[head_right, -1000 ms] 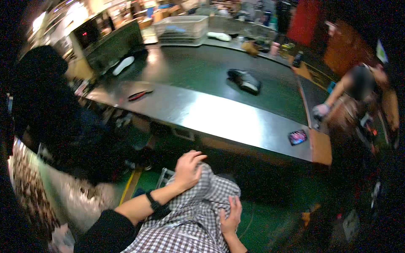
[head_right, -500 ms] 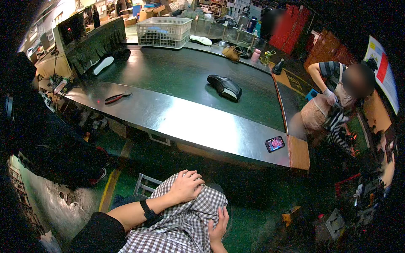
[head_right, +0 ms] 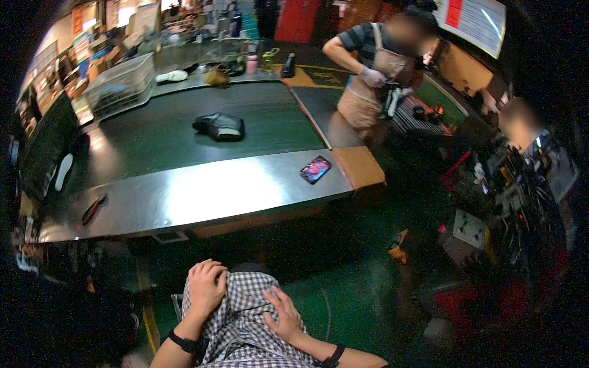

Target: The person is finishing shoes by checking the quality and trimming excess material with a pair of pliers.

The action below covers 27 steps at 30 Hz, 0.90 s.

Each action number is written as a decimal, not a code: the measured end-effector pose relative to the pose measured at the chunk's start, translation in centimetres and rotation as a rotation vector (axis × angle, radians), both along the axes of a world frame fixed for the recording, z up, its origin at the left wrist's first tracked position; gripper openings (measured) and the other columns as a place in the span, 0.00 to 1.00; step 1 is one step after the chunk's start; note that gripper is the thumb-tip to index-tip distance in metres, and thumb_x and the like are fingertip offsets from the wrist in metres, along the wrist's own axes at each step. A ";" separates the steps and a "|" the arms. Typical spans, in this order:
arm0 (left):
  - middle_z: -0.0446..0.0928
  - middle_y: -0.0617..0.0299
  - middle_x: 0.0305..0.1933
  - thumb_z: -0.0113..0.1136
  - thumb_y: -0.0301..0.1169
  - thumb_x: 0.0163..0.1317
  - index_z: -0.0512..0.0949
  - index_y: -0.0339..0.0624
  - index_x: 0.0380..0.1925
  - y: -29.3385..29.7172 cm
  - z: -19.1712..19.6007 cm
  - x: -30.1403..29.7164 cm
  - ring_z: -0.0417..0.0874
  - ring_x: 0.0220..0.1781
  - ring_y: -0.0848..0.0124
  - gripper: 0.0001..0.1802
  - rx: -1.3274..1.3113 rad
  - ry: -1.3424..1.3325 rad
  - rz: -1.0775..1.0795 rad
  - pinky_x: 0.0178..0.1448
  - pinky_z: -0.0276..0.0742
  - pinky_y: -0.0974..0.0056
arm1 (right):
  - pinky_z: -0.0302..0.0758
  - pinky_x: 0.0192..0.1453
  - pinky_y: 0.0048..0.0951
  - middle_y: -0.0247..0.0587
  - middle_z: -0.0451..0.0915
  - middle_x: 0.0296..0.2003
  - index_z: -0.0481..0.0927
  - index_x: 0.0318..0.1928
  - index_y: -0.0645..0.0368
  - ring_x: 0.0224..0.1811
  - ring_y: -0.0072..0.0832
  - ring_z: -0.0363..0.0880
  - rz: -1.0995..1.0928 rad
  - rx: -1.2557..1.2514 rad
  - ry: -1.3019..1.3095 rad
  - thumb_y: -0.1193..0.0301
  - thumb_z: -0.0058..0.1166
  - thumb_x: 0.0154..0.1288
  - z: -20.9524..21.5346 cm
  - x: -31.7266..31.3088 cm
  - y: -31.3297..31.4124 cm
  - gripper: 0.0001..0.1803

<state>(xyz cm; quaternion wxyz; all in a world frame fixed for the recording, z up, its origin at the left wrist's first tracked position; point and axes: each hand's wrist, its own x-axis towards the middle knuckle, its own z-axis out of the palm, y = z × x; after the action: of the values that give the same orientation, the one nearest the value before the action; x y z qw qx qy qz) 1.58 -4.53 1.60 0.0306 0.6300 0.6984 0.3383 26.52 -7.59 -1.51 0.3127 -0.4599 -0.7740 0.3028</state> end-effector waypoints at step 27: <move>0.85 0.60 0.42 0.66 0.35 0.55 0.86 0.45 0.33 1.9 0.2 2.3 0.83 0.53 0.61 0.08 0.041 -0.018 -0.128 0.60 0.75 0.54 | 0.65 0.71 0.48 0.60 0.66 0.68 0.73 0.66 0.64 0.69 0.54 0.67 -0.072 0.066 0.038 0.55 0.55 0.68 -2.6 3.1 0.1 0.32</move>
<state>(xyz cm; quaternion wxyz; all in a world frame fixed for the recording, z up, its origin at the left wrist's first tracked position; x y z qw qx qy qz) 3.85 -2.67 1.83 0.0452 0.6708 0.6493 0.3556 29.65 -7.50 -4.07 0.3531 -0.4710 -0.7604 0.2744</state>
